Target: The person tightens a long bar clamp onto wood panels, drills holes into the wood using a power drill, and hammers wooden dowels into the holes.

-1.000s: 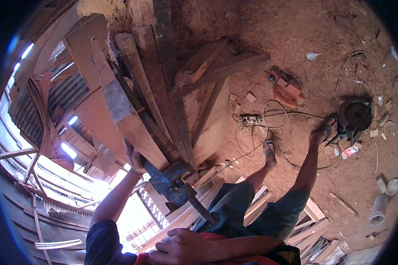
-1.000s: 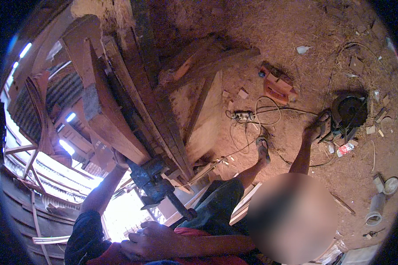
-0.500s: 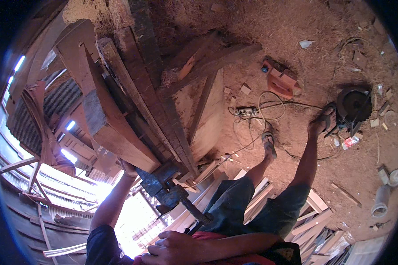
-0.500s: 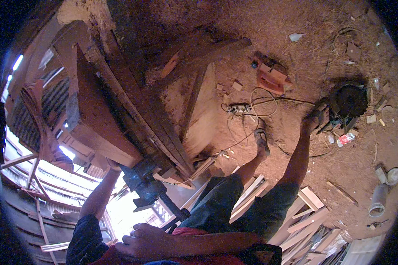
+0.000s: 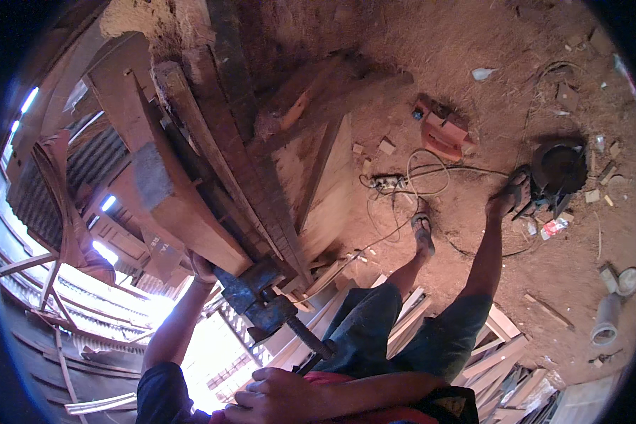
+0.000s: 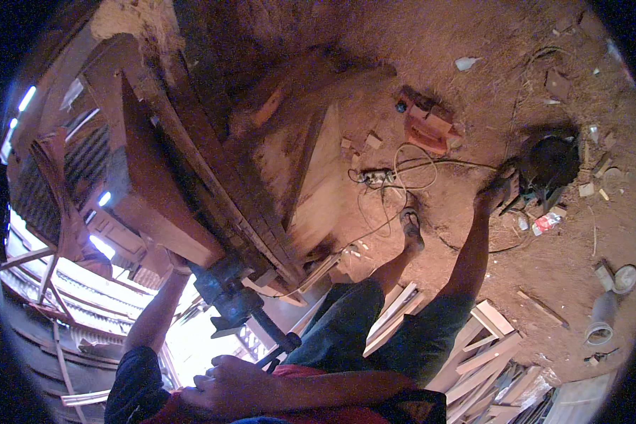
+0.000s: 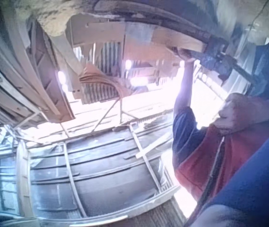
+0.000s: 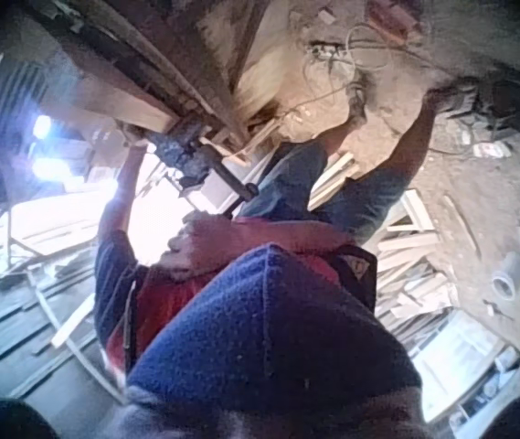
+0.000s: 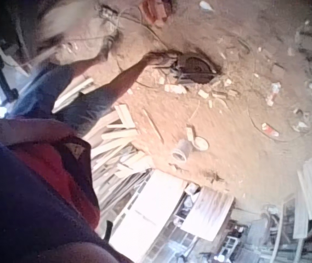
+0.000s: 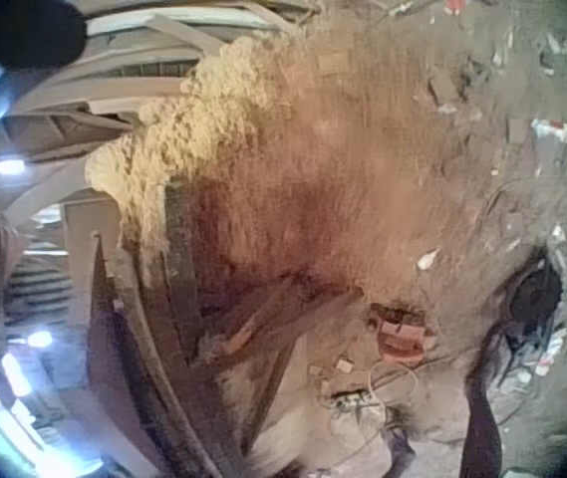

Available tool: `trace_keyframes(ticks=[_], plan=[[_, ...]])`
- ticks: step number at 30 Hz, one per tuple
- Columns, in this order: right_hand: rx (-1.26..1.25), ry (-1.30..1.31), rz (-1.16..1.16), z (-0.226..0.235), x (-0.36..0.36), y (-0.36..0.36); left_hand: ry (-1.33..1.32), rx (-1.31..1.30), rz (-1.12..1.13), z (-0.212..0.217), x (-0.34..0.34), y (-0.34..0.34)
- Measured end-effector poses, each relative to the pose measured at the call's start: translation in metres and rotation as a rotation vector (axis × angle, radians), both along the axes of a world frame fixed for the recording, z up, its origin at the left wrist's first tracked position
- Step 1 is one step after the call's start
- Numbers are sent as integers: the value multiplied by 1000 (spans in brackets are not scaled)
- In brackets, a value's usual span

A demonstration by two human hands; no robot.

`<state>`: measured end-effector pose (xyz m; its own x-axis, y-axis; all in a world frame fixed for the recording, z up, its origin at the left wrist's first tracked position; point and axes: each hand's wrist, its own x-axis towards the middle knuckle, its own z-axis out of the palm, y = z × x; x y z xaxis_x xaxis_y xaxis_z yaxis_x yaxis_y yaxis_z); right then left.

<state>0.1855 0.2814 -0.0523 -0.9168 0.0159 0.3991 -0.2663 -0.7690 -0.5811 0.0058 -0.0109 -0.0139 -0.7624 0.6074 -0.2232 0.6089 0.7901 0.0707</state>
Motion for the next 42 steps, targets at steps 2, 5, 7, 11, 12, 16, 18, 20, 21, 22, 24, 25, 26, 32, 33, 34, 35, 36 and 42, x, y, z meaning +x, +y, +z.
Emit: trace_keyframes(ticks=[2,5,7,11,12,16,18,20,21,22,24,25,26,32,33,34,35,36,42], plan=[[42,-12,-25,4,2,4,10,8,95,-2,-2,7],[132,-96,-115,9,4,12,27,23,280,-3,-6,18],[253,-161,-171,15,2,18,40,23,252,-2,-11,25],[445,-223,-254,30,2,27,57,12,166,8,-19,35],[514,-263,-237,38,4,27,64,13,174,12,-18,37],[722,-404,-270,60,11,29,43,24,200,25,-17,41],[804,-477,-297,70,13,24,47,45,230,29,-18,40],[1030,-493,-471,77,11,18,49,77,239,31,-17,37],[1109,-471,-588,81,10,15,41,81,241,31,-17,35],[1108,-514,-575,85,9,12,41,103,243,32,-17,33],[1106,-569,-547,93,9,6,26,133,250,32,-17,28],[1140,-613,-529,96,10,4,30,162,259,32,-17,26],[1188,-685,-516,98,10,1,20,158,260,31,-17,25],[1344,-949,-643,88,14,-16,-13,217,266,25,-19,13],[1359,-962,-697,84,14,-19,-42,241,272,24,-19,11],[1406,-974,-756,81,13,-21,-47,247,263,23,-19,9],[1451,-982,-818,78,12,-23,-49,253,262,21,-19,8],[1497,-987,-881,75,11,-24,-53,260,261,19,-19,6],[1696,-937,-1122,76,0,-34,-81,381,233,11,-17,-4]])
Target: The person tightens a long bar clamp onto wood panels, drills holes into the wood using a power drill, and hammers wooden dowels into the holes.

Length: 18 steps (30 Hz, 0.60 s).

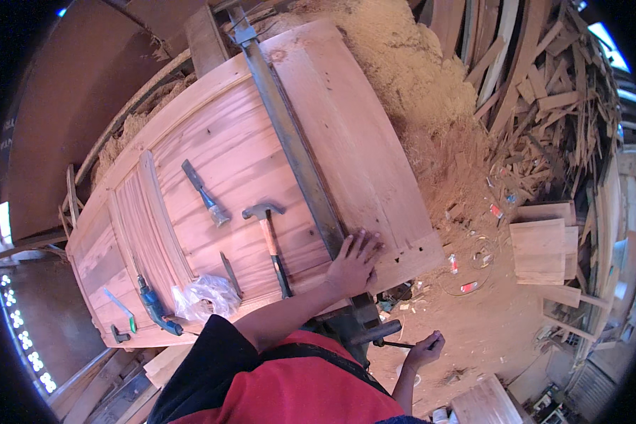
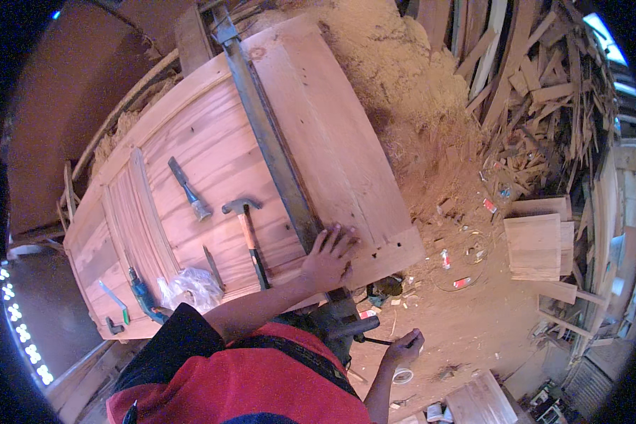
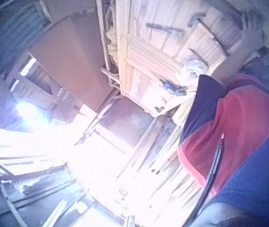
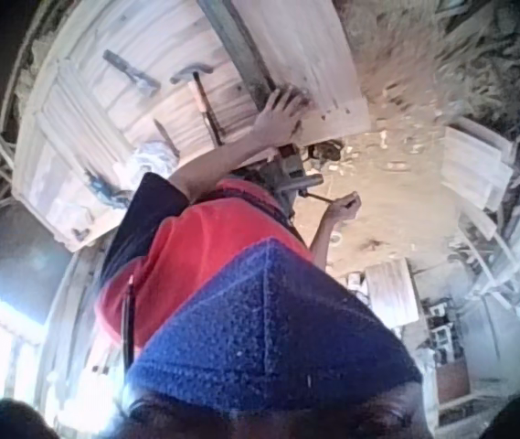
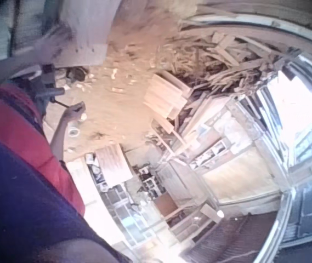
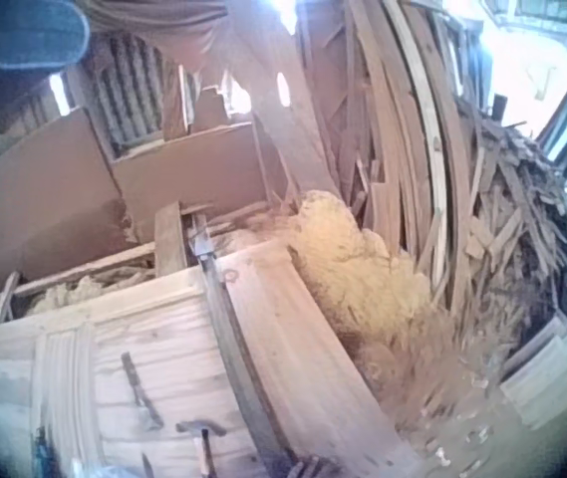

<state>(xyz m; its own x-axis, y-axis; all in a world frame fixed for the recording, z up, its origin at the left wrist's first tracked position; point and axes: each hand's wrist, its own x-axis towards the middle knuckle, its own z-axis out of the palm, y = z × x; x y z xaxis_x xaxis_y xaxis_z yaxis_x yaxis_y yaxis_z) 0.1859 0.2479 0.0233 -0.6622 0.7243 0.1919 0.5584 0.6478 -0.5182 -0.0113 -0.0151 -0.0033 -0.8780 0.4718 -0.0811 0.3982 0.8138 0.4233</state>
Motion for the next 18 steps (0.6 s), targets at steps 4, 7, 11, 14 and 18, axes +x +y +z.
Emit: trace_keyframes(ticks=[4,7,11,14,18], plan=[[-10,-9,-61,7,-7,-8,-49,42,-36,2,-1,-5],[-18,-76,-126,11,-10,-10,-143,117,-76,14,-8,-15],[69,-150,-152,11,-10,-7,-234,586,50,26,-54,-56],[143,-331,-160,14,-10,-5,19,693,363,17,-113,-125],[184,-761,-125,34,-21,-6,366,587,636,-17,-239,-253]])
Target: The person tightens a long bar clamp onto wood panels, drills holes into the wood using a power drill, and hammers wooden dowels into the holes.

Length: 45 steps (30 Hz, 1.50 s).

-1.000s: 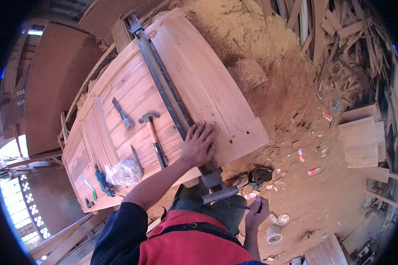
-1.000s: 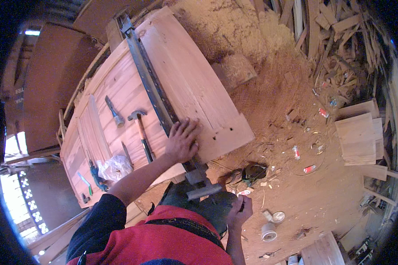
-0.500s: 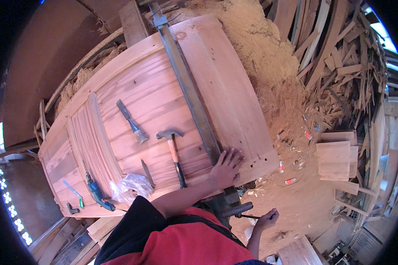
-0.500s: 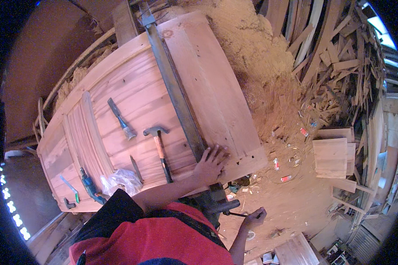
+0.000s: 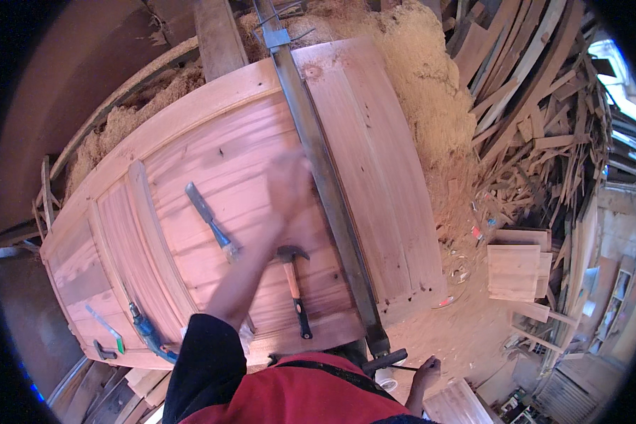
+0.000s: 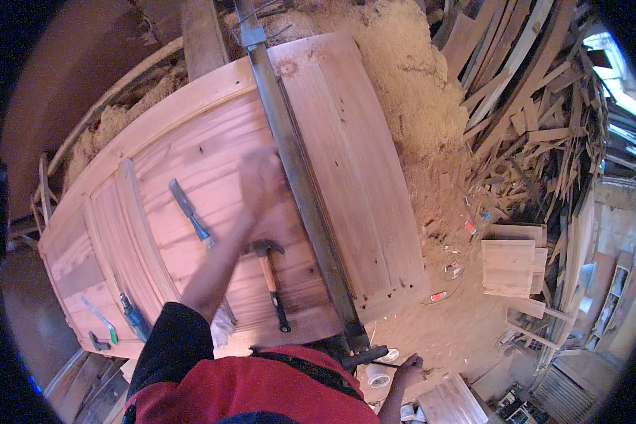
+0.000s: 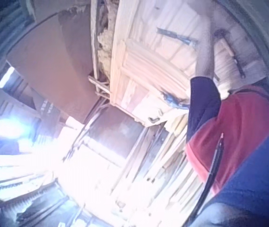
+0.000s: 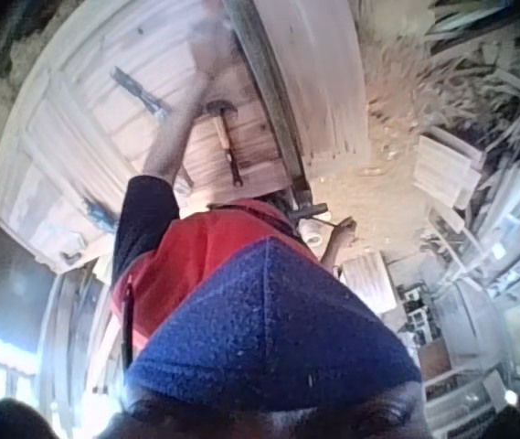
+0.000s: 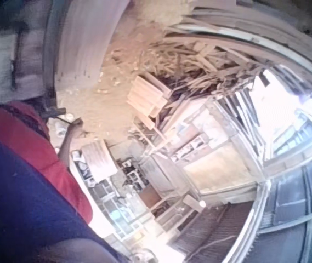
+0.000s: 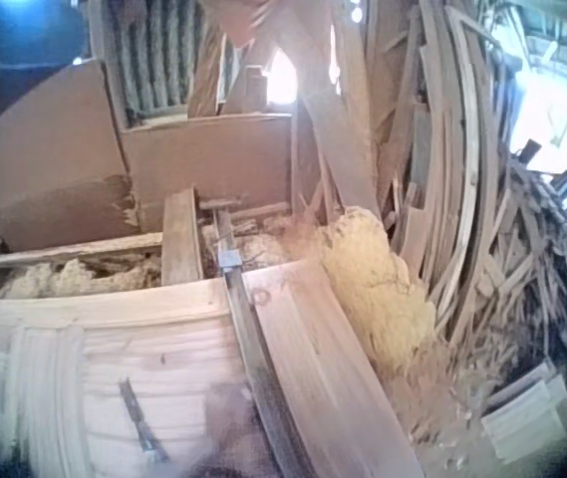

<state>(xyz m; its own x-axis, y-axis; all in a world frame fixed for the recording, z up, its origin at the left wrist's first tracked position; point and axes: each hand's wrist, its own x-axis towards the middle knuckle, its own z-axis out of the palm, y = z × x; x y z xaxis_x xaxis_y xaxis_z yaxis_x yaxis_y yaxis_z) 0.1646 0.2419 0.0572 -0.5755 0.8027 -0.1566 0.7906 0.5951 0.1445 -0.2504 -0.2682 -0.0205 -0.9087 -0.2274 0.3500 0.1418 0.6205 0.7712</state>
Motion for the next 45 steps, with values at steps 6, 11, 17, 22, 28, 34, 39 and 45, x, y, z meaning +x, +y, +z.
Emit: trace_keyframes(ticks=[6,11,17,22,28,34,39,45], plan=[[-159,162,576,20,-140,-38,-116,-477,447,-34,-166,-161],[-467,471,840,-13,-397,-128,-327,-712,351,-52,-204,-177],[-624,680,1255,-72,-734,-284,-243,-885,192,-51,-192,-176],[-523,514,1012,-109,-882,-371,-302,-957,153,-48,-194,-179],[-433,175,919,-130,-904,-390,-255,-906,147,-46,-194,-177],[-266,147,1111,-137,-911,-395,-260,-946,164,-44,-193,-176],[-138,-85,1366,-129,-918,-390,-205,-929,154,-47,-195,-178],[-272,-36,1147,-146,-944,-381,-107,-941,143,-45,-198,-179]])
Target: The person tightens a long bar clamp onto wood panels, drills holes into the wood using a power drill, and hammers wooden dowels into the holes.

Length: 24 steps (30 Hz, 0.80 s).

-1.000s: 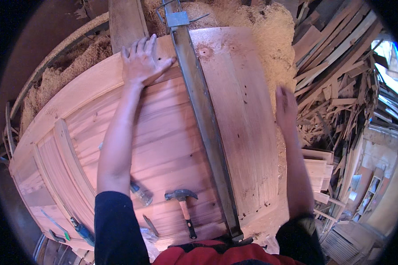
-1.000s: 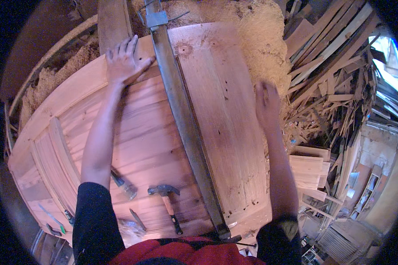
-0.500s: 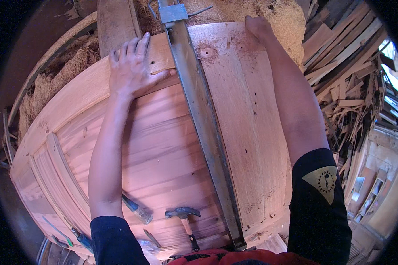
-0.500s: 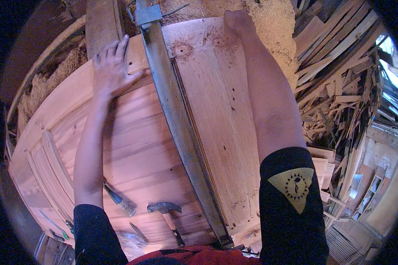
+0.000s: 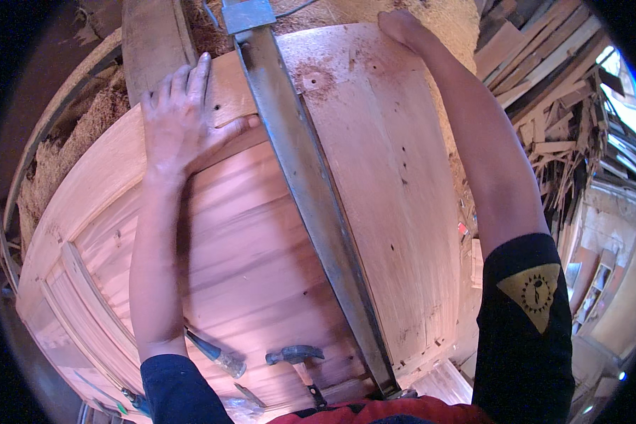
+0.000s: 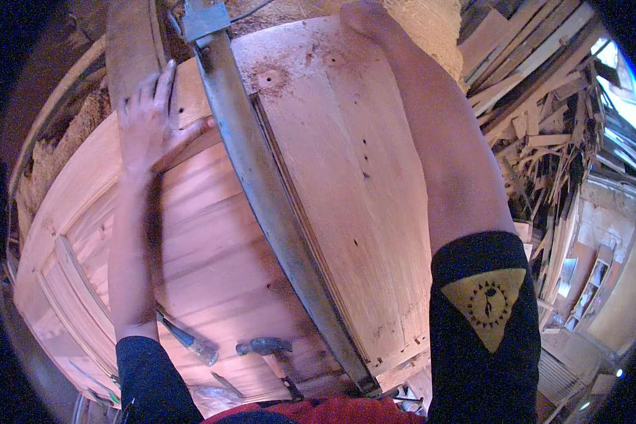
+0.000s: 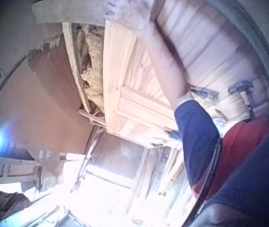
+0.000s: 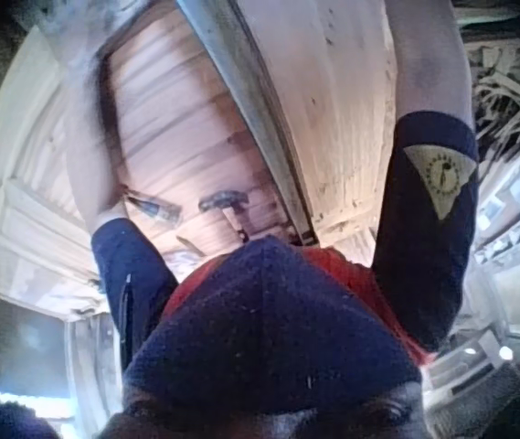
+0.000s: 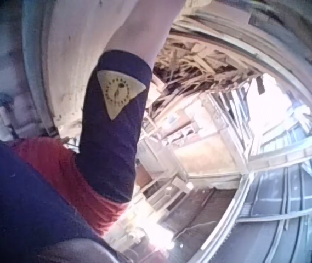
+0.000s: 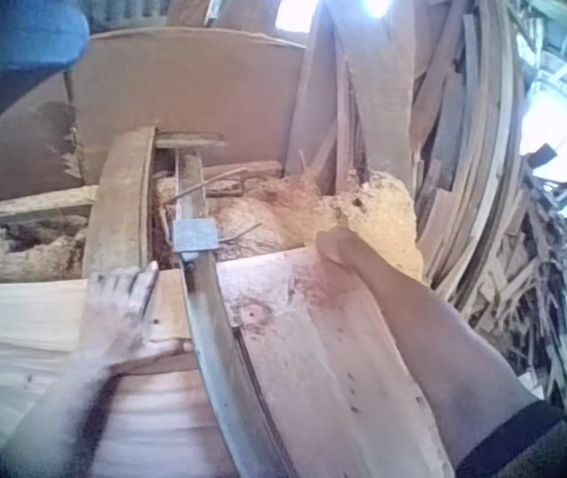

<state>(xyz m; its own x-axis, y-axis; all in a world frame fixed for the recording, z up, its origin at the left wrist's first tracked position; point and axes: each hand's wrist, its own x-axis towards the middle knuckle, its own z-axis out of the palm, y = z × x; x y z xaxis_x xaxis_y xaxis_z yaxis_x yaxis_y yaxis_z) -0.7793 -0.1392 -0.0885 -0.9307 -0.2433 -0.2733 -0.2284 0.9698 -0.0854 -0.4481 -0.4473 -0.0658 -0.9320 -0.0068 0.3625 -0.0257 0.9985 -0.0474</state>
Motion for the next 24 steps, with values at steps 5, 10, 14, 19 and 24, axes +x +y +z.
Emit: trace_keyframes(ticks=[5,10,14,19,24], plan=[[62,55,44,-22,-17,2,-45,-54,22,7,1,1],[-8,28,-32,-15,-13,4,-63,-29,33,7,1,2],[-307,-86,-178,-4,8,12,-96,6,37,7,1,1],[-688,-248,-370,6,46,25,-115,1,44,9,2,2],[-511,-248,-340,17,73,29,-103,-11,58,9,3,3]])
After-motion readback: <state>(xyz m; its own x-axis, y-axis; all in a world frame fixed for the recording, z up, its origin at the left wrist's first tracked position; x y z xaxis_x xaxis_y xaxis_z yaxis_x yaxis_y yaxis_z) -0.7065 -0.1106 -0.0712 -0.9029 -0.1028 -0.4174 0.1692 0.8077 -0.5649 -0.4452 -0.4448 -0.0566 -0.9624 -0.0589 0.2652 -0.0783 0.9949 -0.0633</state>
